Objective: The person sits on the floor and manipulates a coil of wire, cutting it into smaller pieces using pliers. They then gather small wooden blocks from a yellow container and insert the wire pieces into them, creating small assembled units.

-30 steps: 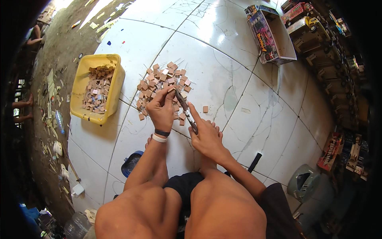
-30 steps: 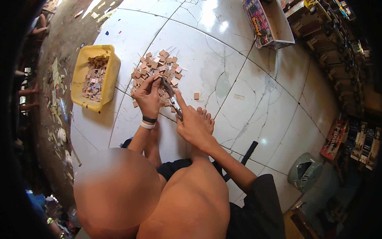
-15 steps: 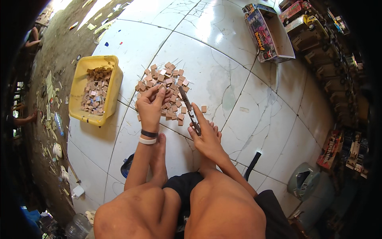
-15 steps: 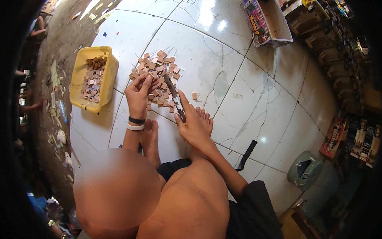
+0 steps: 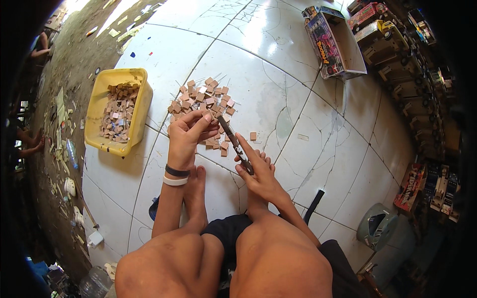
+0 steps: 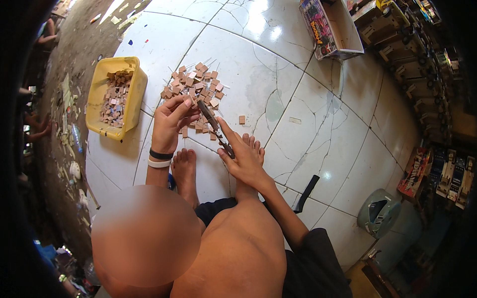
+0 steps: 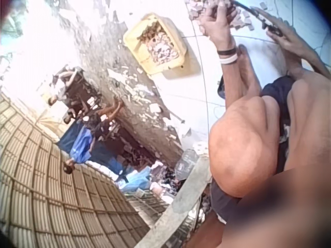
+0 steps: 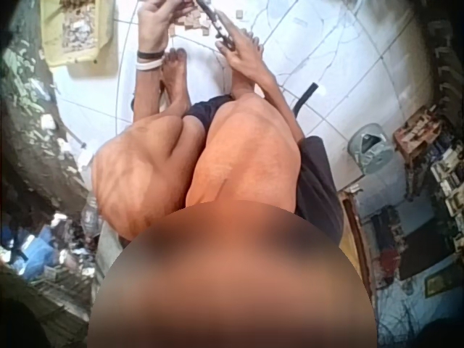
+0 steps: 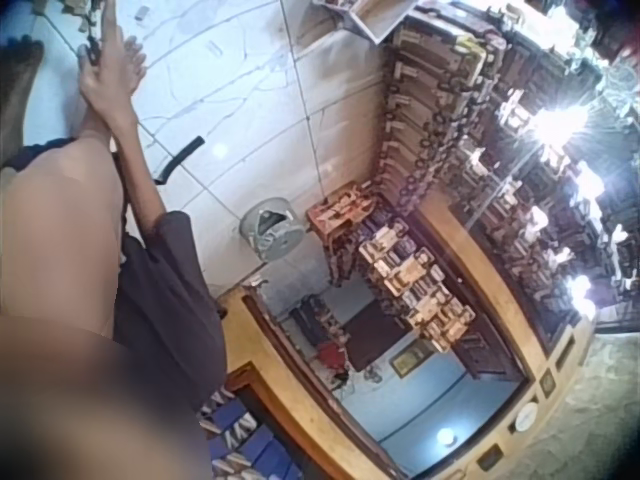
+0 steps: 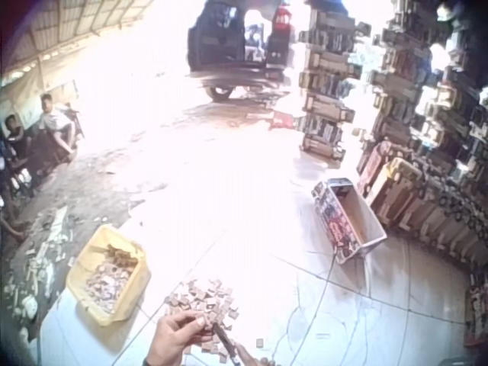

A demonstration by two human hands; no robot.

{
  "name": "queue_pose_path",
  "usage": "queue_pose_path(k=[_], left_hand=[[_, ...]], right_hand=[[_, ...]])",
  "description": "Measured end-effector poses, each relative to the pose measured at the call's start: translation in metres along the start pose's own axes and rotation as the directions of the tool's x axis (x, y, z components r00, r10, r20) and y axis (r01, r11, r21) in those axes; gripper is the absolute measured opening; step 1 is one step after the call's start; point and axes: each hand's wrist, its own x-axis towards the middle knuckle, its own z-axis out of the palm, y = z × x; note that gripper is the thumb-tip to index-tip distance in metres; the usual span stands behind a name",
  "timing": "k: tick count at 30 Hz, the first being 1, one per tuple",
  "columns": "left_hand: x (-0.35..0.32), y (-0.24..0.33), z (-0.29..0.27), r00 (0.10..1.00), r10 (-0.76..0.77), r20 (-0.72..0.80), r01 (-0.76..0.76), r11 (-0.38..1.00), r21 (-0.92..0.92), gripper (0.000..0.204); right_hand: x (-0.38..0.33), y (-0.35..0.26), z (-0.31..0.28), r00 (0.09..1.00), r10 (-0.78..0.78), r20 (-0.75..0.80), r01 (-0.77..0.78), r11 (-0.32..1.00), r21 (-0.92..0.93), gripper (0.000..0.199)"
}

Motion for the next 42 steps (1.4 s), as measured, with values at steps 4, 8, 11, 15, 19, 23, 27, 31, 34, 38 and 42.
queue_pose_path(k=[4,8,11,15,19,23,27,31,34,38,42], left_hand=[[-0.001,-0.003,0.002,0.998,0.032,-0.046,-0.034,0.999,-0.031,0.024],[-0.003,-0.006,0.004,0.992,0.071,-0.108,-0.081,0.993,-0.085,0.024],[-0.002,-0.003,0.001,0.993,0.075,-0.091,-0.083,0.992,-0.098,0.024],[0.0,-0.001,-0.004,0.998,0.06,0.004,-0.06,0.998,-0.006,0.024],[-0.001,-0.009,0.001,0.997,0.072,0.005,-0.072,0.997,-0.015,0.024],[-0.002,-0.012,0.003,0.994,0.102,-0.033,-0.104,0.992,-0.072,0.025],[-0.003,-0.01,0.002,0.995,0.095,-0.01,-0.095,0.99,-0.101,0.027],[-0.004,-0.008,-0.001,0.998,0.06,-0.016,-0.061,0.995,-0.074,0.027],[-0.004,-0.007,-0.002,0.999,0.045,0.014,-0.044,0.997,-0.069,0.023],[-0.005,-0.007,-0.003,0.998,0.047,0.032,-0.044,0.996,-0.076,0.023],[-0.005,-0.006,-0.003,0.998,0.043,0.041,-0.04,0.996,-0.081,0.023]], right_hand=[[0.001,-0.002,0.0,0.999,0.042,0.006,-0.041,0.989,-0.145,0.083],[-0.001,-0.006,0.005,0.997,0.072,-0.022,-0.075,0.945,-0.317,0.082],[-0.004,-0.008,0.012,0.994,0.072,-0.081,-0.101,0.89,-0.444,0.083],[-0.005,-0.004,0.016,0.993,0.035,-0.108,-0.08,0.893,-0.443,0.084],[-0.001,0.001,0.012,0.993,-0.024,-0.119,-0.007,0.968,-0.252,0.086],[-0.002,-0.002,0.01,0.991,-0.046,-0.122,0.011,0.963,-0.27,0.087],[-0.002,-0.005,0.009,0.992,-0.044,-0.121,0.008,0.959,-0.282,0.087],[-0.002,-0.007,0.007,0.993,-0.053,-0.109,0.019,0.957,-0.289,0.088],[-0.003,-0.007,0.006,0.993,-0.056,-0.107,0.019,0.949,-0.316,0.088],[-0.004,-0.009,0.006,0.993,-0.044,-0.107,0.008,0.95,-0.311,0.087],[-0.002,-0.008,0.007,0.995,-0.036,-0.098,0.006,0.957,-0.291,0.086]])
